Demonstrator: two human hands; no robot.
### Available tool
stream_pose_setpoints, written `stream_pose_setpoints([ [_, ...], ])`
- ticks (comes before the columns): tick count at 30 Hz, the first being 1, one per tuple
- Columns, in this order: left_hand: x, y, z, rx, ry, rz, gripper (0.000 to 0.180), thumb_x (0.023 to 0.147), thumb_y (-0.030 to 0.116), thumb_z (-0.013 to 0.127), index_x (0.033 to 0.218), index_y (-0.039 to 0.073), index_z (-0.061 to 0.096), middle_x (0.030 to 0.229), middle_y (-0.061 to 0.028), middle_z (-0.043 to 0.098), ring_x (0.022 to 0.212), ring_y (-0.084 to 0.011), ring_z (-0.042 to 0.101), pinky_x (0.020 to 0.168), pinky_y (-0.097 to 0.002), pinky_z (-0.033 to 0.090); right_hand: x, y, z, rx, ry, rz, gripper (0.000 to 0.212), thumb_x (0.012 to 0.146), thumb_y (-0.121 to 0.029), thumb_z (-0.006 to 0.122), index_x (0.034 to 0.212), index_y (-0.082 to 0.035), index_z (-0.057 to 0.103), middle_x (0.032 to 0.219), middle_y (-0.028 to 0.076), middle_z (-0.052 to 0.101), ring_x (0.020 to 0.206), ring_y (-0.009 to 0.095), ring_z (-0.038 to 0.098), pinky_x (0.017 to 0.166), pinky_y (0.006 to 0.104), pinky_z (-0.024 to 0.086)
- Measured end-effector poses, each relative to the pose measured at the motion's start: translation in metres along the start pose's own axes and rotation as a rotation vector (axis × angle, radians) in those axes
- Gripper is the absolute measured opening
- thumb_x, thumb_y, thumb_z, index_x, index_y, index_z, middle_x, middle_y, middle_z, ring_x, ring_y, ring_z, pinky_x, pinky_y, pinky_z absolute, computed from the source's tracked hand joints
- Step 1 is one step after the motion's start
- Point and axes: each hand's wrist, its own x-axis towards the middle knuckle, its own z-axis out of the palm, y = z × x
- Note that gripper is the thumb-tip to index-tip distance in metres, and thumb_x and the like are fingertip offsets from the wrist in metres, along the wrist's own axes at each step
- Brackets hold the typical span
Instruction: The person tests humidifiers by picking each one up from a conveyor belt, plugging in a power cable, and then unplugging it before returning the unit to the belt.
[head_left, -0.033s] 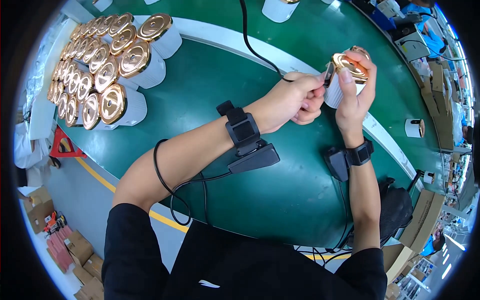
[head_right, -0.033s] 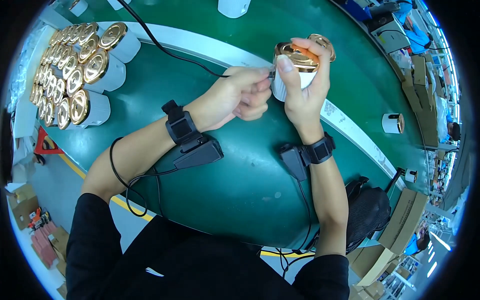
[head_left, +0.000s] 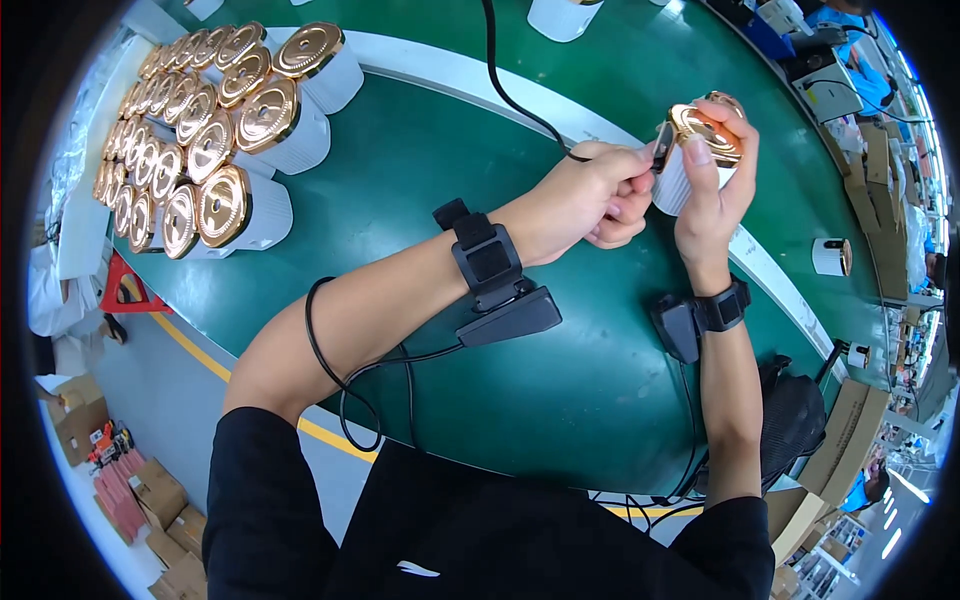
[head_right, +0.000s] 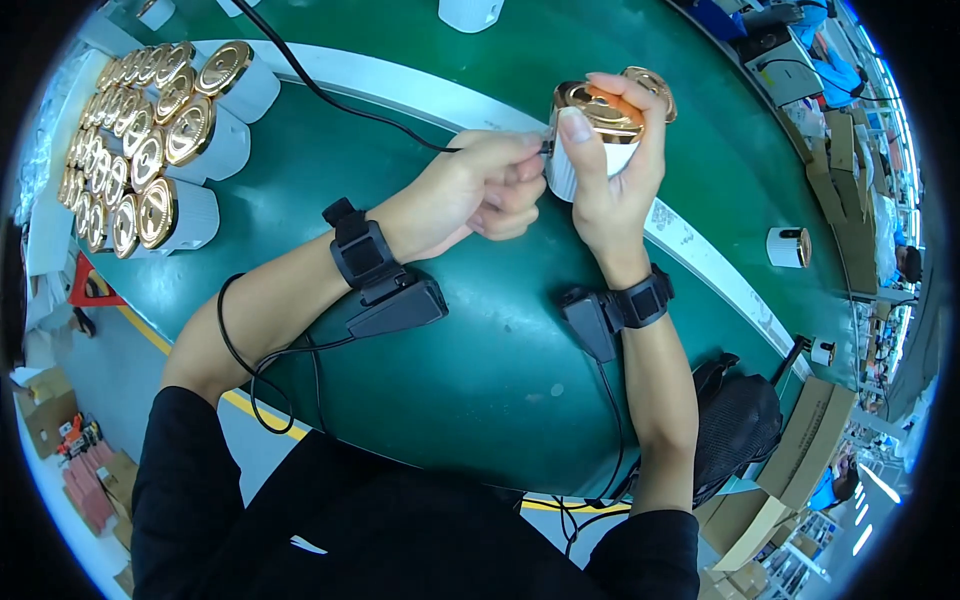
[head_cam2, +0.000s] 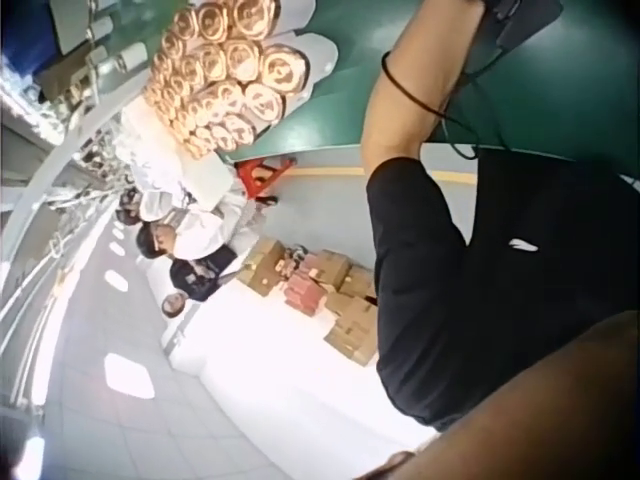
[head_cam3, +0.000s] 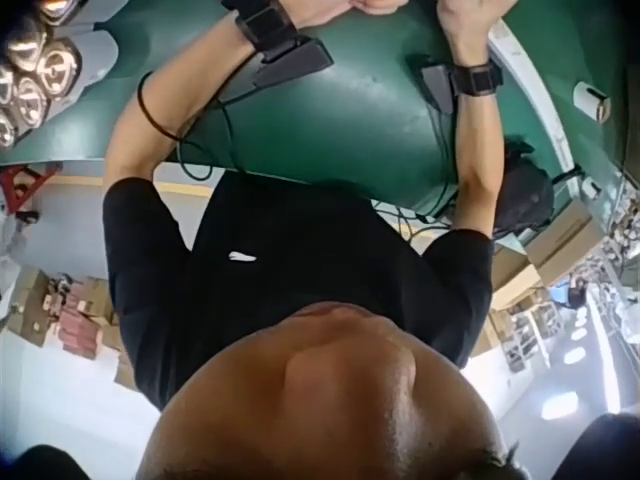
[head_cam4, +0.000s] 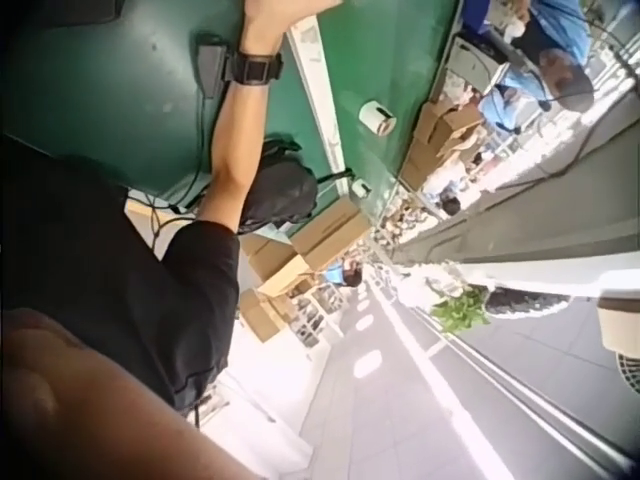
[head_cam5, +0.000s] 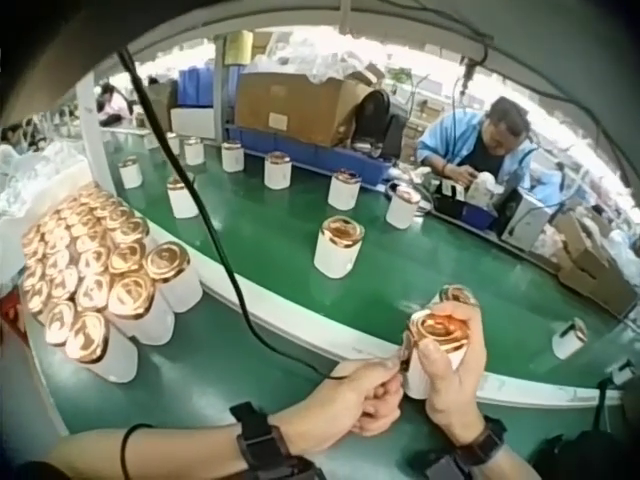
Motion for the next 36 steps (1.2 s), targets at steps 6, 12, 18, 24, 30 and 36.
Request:
stream_pose_setpoints([
  [6, 0.000, 0.000, -0.001, 0.027, -0.010, -0.003, 0.037, 0.102, 0.029, 0.037, 0.071, 0.008, 0.038, 0.056, 0.0040, 0.030, 0.044, -0.0076, 0.027, 0.043, -0.0254, 0.019, 0.003, -0.003, -0.002, -0.120, -0.015, -0.022, 0.035, 0.091, -0.024, 0.058, 0.115, 0.000, 0.054, 0.119, 0.014, 0.055, 0.104, 0.020, 0.057, 0.095, 0.0326, 0.042],
  [12, 0.003, -0.003, -0.002, 0.018, 0.021, 0.031, 0.039, 0.102, 0.032, 0.038, 0.071, 0.009, 0.038, 0.056, 0.0041, 0.031, 0.045, -0.0073, 0.027, 0.043, -0.0249, 0.020, -0.001, -0.016, -0.001, -0.172, -0.048, -0.025, 0.037, 0.087, -0.024, 0.064, 0.115, -0.001, 0.054, 0.118, 0.014, 0.056, 0.105, 0.020, 0.057, 0.094, 0.0327, 0.043],
  [18, 0.004, -0.007, 0.003, 0.003, -0.007, 0.006, 0.038, 0.102, 0.031, 0.040, 0.071, 0.011, 0.036, 0.056, 0.0043, 0.032, 0.045, -0.0072, 0.028, 0.043, -0.0249, 0.020, -0.002, -0.031, -0.017, -0.343, -0.111, -0.022, 0.043, 0.082, -0.021, 0.072, 0.116, -0.002, 0.053, 0.114, 0.013, 0.058, 0.101, 0.020, 0.059, 0.091, 0.0321, 0.046],
  [24, 0.003, -0.010, 0.013, -0.005, -0.044, -0.030, 0.037, 0.102, 0.030, 0.040, 0.071, 0.011, 0.036, 0.056, 0.0045, 0.031, 0.045, -0.0071, 0.027, 0.043, -0.0251, 0.020, 0.000, -0.037, -0.034, -0.375, -0.088, -0.121, 0.044, 0.080, -0.018, 0.075, 0.115, -0.001, 0.053, 0.106, 0.013, 0.062, 0.096, 0.020, 0.062, 0.086, 0.0308, 0.049],
  [30, 0.004, -0.007, 0.013, -0.063, -0.096, -0.012, 0.036, 0.102, 0.030, 0.039, 0.072, 0.011, 0.036, 0.056, 0.0043, 0.030, 0.046, -0.0073, 0.028, 0.043, -0.0254, 0.021, 0.010, -0.043, -0.033, -0.374, -0.084, -0.082, 0.043, 0.078, -0.018, 0.078, 0.111, -0.001, 0.055, 0.095, 0.012, 0.067, 0.085, 0.019, 0.066, 0.076, 0.0291, 0.052],
  [36, -0.001, -0.001, -0.003, -0.100, 0.022, 0.097, 0.036, 0.102, 0.031, 0.040, 0.072, 0.012, 0.036, 0.058, 0.0050, 0.028, 0.048, -0.0075, 0.026, 0.046, -0.0244, 0.021, 0.055, -0.059, -0.157, -0.609, 0.261, 0.193, 0.038, 0.086, -0.025, 0.073, 0.115, -0.005, 0.058, 0.107, 0.009, 0.061, 0.096, 0.017, 0.060, 0.081, 0.0307, 0.050],
])
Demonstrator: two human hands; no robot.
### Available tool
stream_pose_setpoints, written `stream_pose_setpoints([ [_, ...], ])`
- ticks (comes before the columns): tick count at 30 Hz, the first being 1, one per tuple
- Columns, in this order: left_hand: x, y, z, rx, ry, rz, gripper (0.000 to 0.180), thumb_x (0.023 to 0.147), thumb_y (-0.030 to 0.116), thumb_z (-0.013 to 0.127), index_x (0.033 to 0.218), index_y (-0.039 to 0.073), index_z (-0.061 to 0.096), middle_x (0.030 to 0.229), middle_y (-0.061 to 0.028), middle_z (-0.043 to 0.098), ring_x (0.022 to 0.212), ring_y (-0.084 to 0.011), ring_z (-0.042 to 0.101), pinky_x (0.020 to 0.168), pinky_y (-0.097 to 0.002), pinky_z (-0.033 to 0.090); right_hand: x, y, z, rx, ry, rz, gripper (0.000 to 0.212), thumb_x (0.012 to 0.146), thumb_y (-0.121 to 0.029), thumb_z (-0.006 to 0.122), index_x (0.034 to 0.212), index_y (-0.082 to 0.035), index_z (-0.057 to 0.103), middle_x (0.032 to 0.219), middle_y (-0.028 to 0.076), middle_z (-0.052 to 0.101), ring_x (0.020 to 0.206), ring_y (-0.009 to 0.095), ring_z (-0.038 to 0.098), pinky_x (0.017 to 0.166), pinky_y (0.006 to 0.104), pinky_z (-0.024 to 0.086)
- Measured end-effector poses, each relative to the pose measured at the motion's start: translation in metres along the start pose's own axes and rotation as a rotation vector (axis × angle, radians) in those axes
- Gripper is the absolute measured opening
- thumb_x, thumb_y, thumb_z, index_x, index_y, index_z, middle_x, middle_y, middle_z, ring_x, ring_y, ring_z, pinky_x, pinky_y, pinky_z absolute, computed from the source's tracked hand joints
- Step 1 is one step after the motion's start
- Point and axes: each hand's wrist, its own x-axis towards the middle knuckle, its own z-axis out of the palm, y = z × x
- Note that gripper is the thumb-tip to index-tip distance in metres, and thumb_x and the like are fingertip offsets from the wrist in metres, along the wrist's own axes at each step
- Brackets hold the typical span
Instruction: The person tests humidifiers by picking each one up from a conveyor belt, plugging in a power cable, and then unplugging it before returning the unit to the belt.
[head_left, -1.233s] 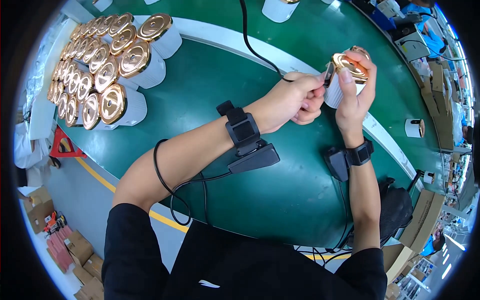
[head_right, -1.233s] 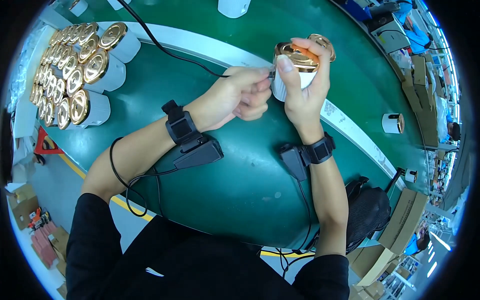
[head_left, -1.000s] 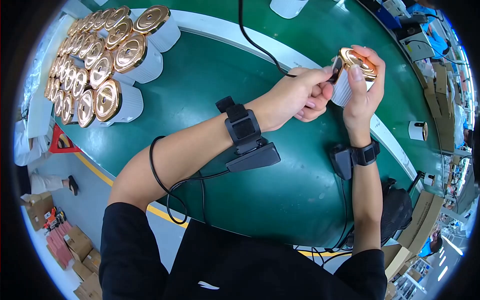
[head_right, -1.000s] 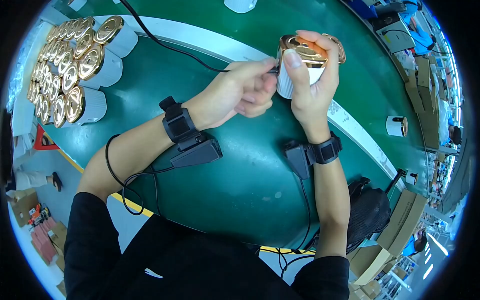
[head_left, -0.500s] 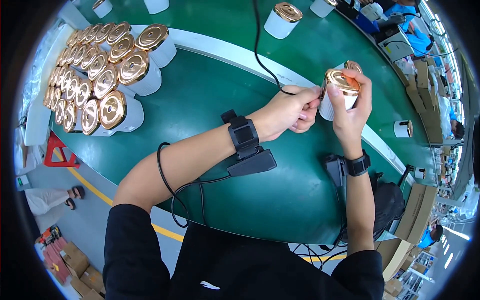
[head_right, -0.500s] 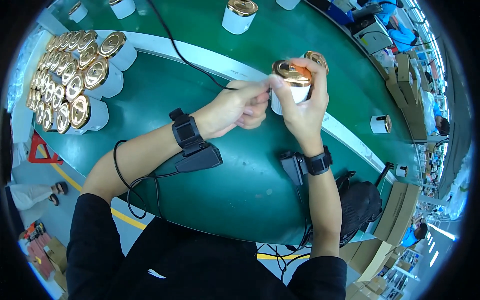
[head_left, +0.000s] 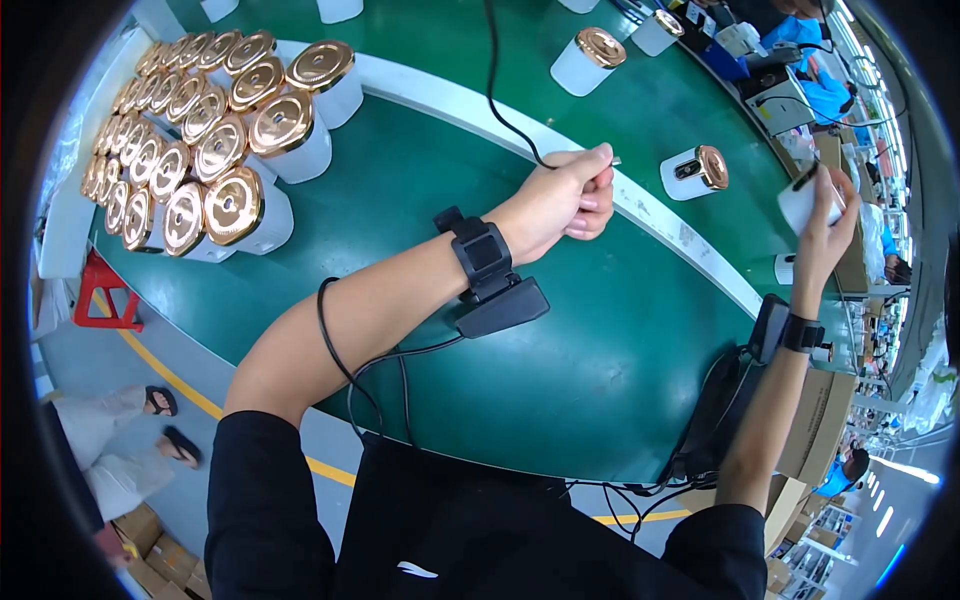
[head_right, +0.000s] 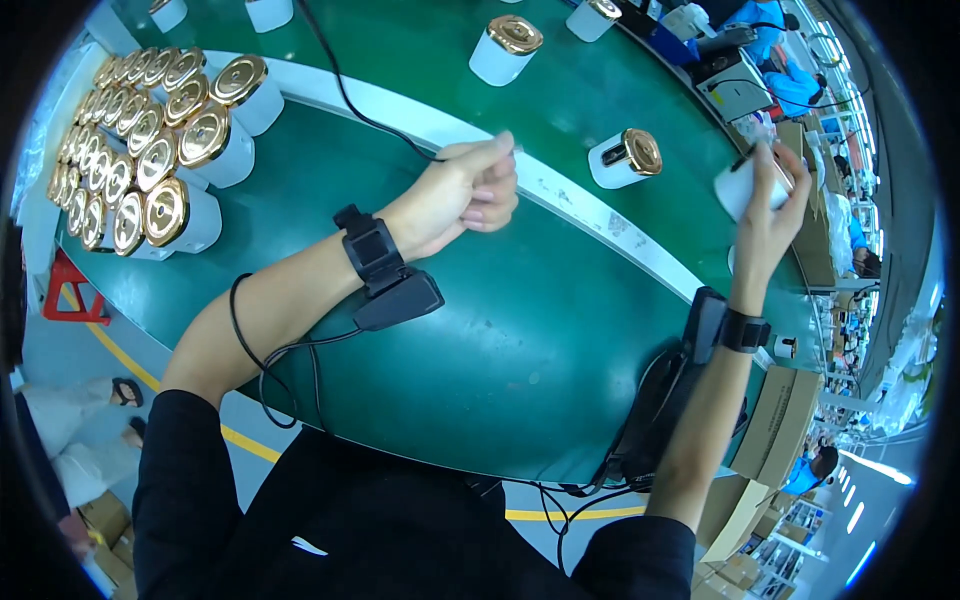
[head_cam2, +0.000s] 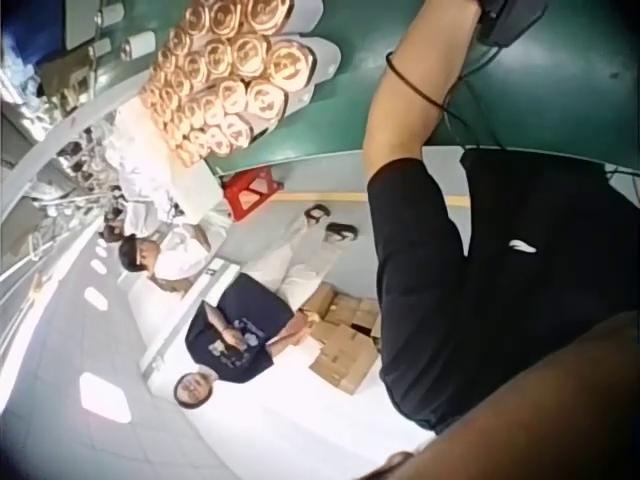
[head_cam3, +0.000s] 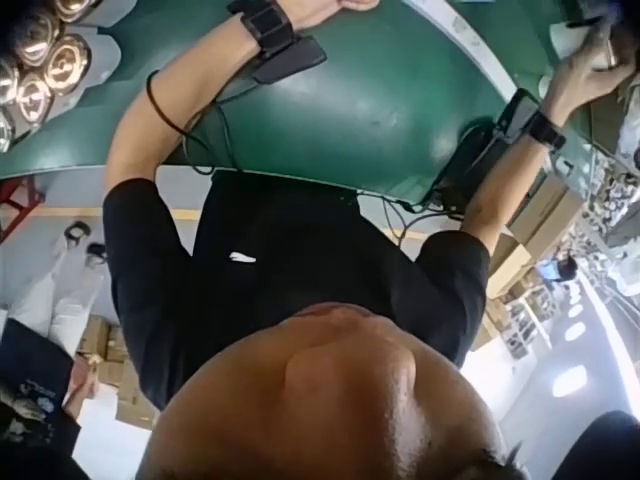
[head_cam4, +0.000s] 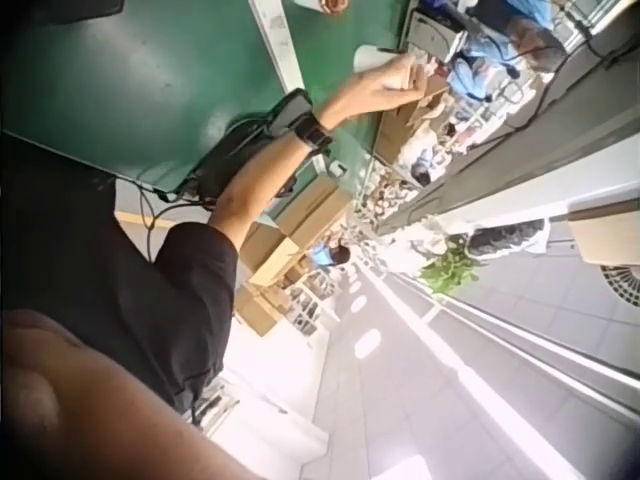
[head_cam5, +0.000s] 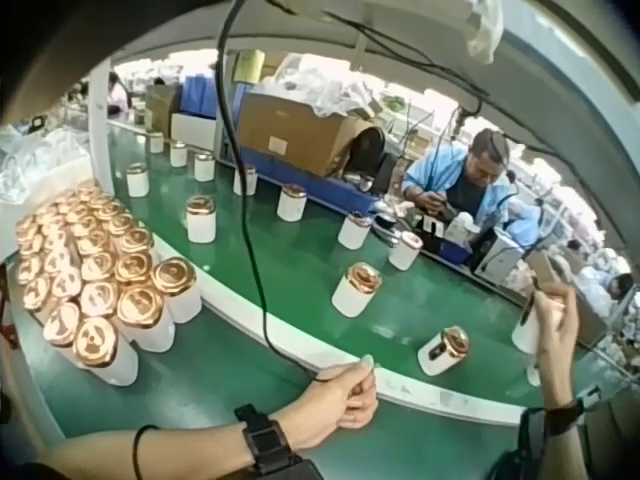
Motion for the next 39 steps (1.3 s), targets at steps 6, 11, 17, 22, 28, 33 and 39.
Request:
stream_pose_setpoints([
  [6, 0.007, -0.008, 0.004, -0.027, -0.041, -0.129, 0.035, 0.101, 0.030, 0.040, 0.072, 0.012, 0.035, 0.059, 0.0044, 0.029, 0.049, -0.0089, 0.029, 0.046, -0.0247, 0.023, -0.021, 0.114, -0.009, -0.069, -0.154, -0.038, 0.039, 0.086, -0.031, 0.072, 0.109, -0.004, 0.056, 0.108, 0.011, 0.059, 0.098, 0.018, 0.058, 0.082, 0.0305, 0.048],
  [11, 0.013, -0.010, -0.003, -0.061, -0.102, -0.109, 0.034, 0.102, 0.031, 0.041, 0.075, 0.010, 0.042, 0.060, 0.0035, 0.032, 0.049, -0.0092, 0.031, 0.046, -0.0246, 0.025, -0.029, 0.114, -0.030, -0.592, -0.301, -0.154, 0.043, 0.085, -0.031, 0.073, 0.110, -0.001, 0.054, 0.128, 0.015, 0.051, 0.117, 0.023, 0.052, 0.094, 0.0344, 0.044],
  [17, 0.010, -0.008, 0.010, 0.133, -0.078, -0.115, 0.034, 0.101, 0.030, 0.042, 0.077, 0.007, 0.047, 0.058, 0.0028, 0.037, 0.049, -0.0088, 0.036, 0.046, -0.0241, 0.029, -0.032, 0.070, 0.057, 0.090, -0.449, -0.018, 0.051, 0.085, -0.030, 0.072, 0.122, -0.001, 0.050, 0.133, 0.014, 0.049, 0.117, 0.022, 0.052, 0.099, 0.0340, 0.041],
  [22, 0.008, -0.010, 0.011, 0.162, -0.077, -0.082, 0.036, 0.102, 0.032, 0.043, 0.077, 0.006, 0.048, 0.058, 0.0022, 0.038, 0.049, -0.0087, 0.037, 0.046, -0.0239, 0.030, -0.054, 0.023, 0.119, 0.925, -0.256, 0.462, 0.049, 0.087, -0.026, 0.069, 0.125, -0.002, 0.050, 0.109, 0.009, 0.059, 0.099, 0.018, 0.060, 0.082, 0.0313, 0.051],
  [28, 0.007, -0.010, 0.008, 0.142, -0.084, -0.078, 0.035, 0.101, 0.035, 0.045, 0.081, 0.007, 0.050, 0.061, 0.0013, 0.038, 0.050, -0.0091, 0.037, 0.047, -0.0231, 0.029, -0.079, -0.024, 0.128, 0.775, -0.379, 0.159, 0.043, 0.087, -0.021, 0.068, 0.121, -0.002, 0.051, 0.101, 0.009, 0.060, 0.088, 0.015, 0.061, 0.073, 0.0293, 0.052],
  [33, 0.006, -0.012, 0.008, 0.188, -0.052, -0.069, 0.037, 0.100, 0.037, 0.046, 0.076, 0.009, 0.044, 0.060, 0.0023, 0.036, 0.050, -0.0088, 0.036, 0.046, -0.0232, 0.027, -0.087, -0.032, 0.118, 0.670, -0.377, 0.094, 0.045, 0.083, -0.019, 0.074, 0.119, -0.003, 0.052, 0.105, 0.010, 0.063, 0.088, 0.014, 0.061, 0.077, 0.0265, 0.050],
  [39, 0.007, -0.012, 0.007, 0.252, -0.013, -0.105, 0.038, 0.101, 0.032, 0.042, 0.071, 0.009, 0.036, 0.057, 0.0024, 0.032, 0.047, -0.0088, 0.034, 0.044, -0.0248, 0.027, -0.094, -0.037, 0.123, 0.461, -0.317, -0.020, 0.040, 0.087, -0.020, 0.068, 0.119, -0.002, 0.052, 0.104, 0.010, 0.062, 0.084, 0.013, 0.060, 0.075, 0.0263, 0.050],
])
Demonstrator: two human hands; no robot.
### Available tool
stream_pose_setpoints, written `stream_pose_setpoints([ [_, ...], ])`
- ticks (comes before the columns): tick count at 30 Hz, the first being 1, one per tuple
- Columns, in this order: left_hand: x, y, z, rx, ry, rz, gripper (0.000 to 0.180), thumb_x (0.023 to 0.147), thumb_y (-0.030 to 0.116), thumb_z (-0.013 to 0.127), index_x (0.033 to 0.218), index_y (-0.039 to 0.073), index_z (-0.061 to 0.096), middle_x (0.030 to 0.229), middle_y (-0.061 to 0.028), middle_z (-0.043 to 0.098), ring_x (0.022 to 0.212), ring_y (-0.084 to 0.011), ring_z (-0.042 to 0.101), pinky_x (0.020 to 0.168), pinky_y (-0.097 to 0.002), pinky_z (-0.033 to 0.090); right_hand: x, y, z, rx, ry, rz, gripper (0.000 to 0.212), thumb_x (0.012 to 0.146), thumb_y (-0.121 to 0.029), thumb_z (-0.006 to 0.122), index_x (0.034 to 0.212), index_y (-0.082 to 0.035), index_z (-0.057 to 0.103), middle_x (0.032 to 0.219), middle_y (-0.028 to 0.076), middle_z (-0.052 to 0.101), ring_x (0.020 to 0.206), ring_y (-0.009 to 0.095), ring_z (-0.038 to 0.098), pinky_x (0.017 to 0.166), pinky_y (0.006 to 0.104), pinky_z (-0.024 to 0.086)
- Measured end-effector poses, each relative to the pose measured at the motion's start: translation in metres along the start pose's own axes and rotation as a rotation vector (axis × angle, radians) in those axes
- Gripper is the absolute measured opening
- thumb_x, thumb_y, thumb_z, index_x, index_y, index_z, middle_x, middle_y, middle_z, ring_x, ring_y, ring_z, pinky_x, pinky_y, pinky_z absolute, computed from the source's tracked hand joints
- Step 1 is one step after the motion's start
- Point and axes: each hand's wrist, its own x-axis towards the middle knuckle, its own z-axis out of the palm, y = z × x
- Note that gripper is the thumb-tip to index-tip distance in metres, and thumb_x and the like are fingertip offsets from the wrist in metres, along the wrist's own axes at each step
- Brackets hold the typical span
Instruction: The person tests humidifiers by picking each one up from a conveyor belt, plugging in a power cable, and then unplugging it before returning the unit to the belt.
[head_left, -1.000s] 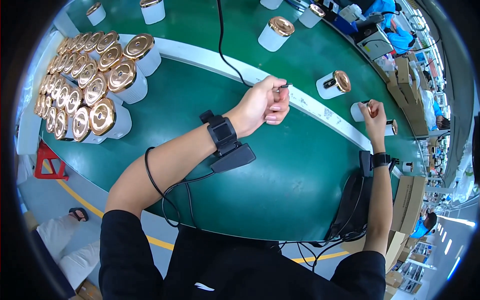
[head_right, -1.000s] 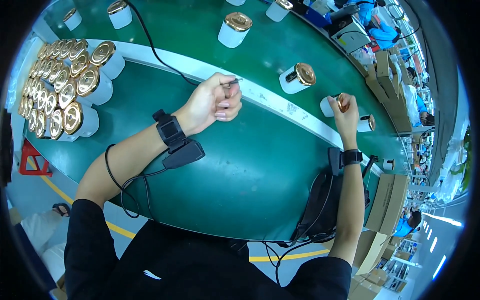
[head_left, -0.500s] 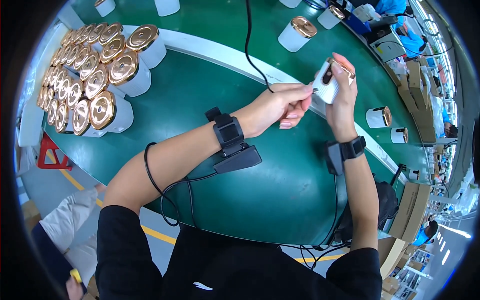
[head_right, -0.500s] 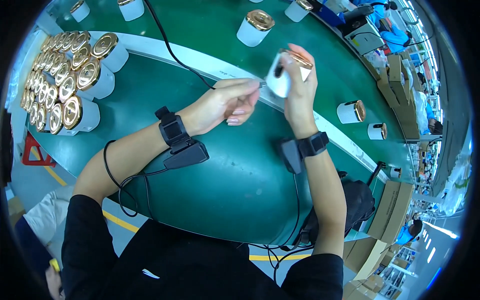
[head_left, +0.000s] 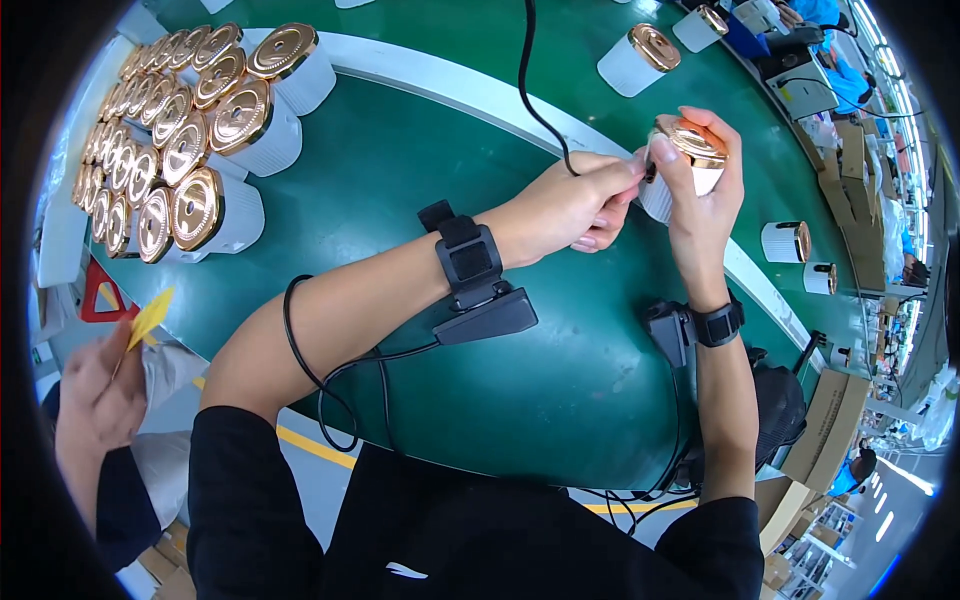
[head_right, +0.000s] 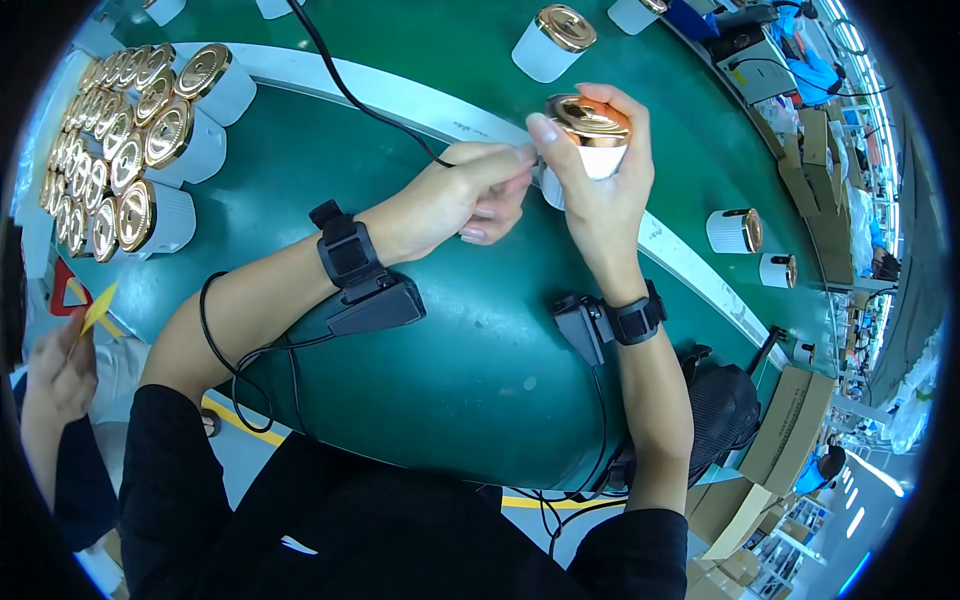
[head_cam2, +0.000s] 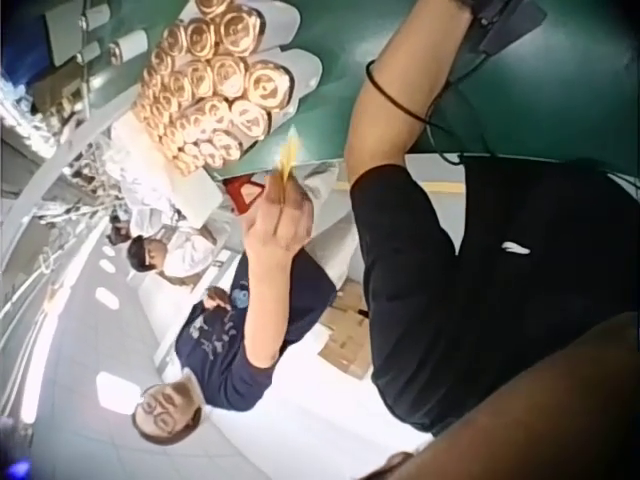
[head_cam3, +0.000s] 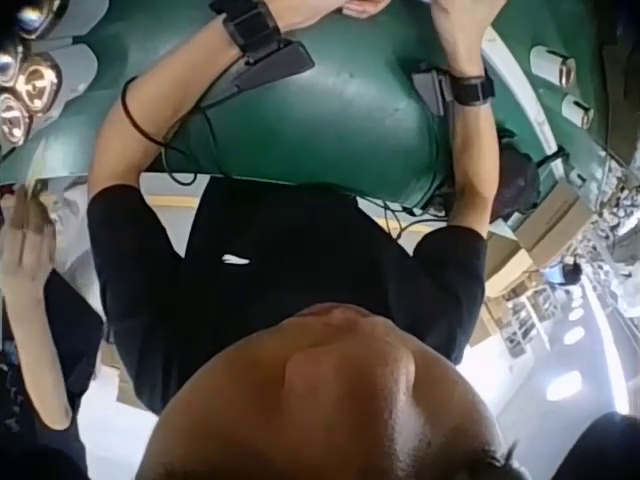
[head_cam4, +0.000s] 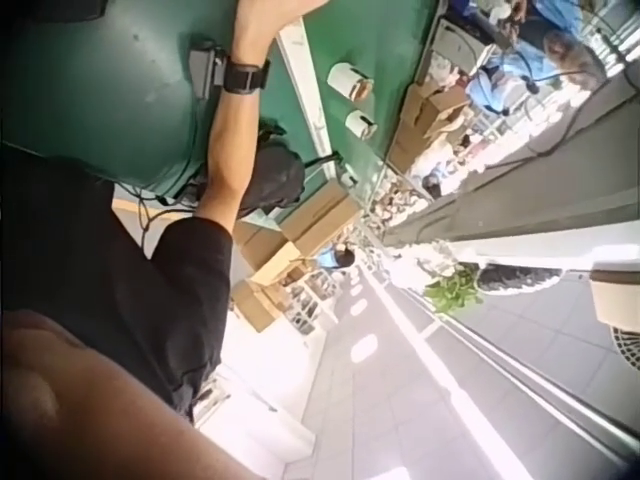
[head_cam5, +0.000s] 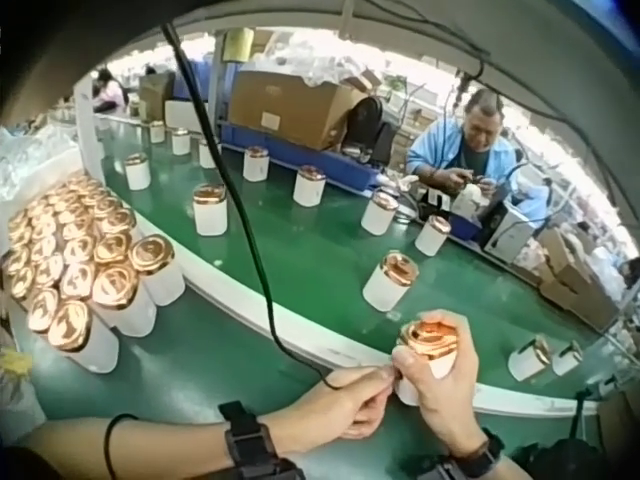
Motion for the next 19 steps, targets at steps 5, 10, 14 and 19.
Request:
stream_pose_setpoints([
  [5, -0.001, 0.002, -0.003, -0.053, -0.002, -0.011, 0.038, 0.101, 0.031, 0.042, 0.070, 0.010, 0.036, 0.057, 0.0026, 0.032, 0.047, -0.0086, 0.034, 0.043, -0.0245, 0.025, -0.001, -0.004, 0.007, 0.020, 0.001, 0.042, 0.037, 0.089, -0.023, 0.067, 0.116, -0.001, 0.054, 0.101, 0.009, 0.064, 0.084, 0.012, 0.059, 0.074, 0.0248, 0.049],
  [10, 0.000, 0.002, -0.003, -0.077, -0.025, 0.006, 0.038, 0.101, 0.031, 0.042, 0.069, 0.010, 0.036, 0.056, 0.0026, 0.032, 0.046, -0.0091, 0.034, 0.043, -0.0248, 0.025, 0.000, -0.002, 0.005, 0.059, 0.019, 0.097, 0.043, 0.085, -0.027, 0.072, 0.114, -0.001, 0.052, 0.097, 0.008, 0.065, 0.084, 0.011, 0.060, 0.073, 0.0243, 0.049],
  [14, 0.000, 0.001, -0.003, -0.078, -0.031, 0.009, 0.038, 0.101, 0.031, 0.042, 0.069, 0.010, 0.036, 0.055, 0.0026, 0.032, 0.046, -0.0094, 0.033, 0.043, -0.0250, 0.025, -0.001, -0.004, 0.006, 0.058, 0.022, 0.132, 0.047, 0.083, -0.029, 0.075, 0.114, -0.001, 0.051, 0.096, 0.008, 0.065, 0.083, 0.011, 0.060, 0.072, 0.0237, 0.049],
  [19, 0.000, 0.003, -0.006, -0.127, -0.065, 0.004, 0.039, 0.100, 0.031, 0.042, 0.068, 0.010, 0.037, 0.055, 0.0019, 0.033, 0.045, -0.0098, 0.033, 0.043, -0.0256, 0.025, 0.000, -0.012, 0.010, -0.017, 0.011, 0.123, 0.050, 0.083, -0.031, 0.075, 0.114, -0.001, 0.051, 0.096, 0.008, 0.065, 0.083, 0.011, 0.060, 0.072, 0.0237, 0.049],
])
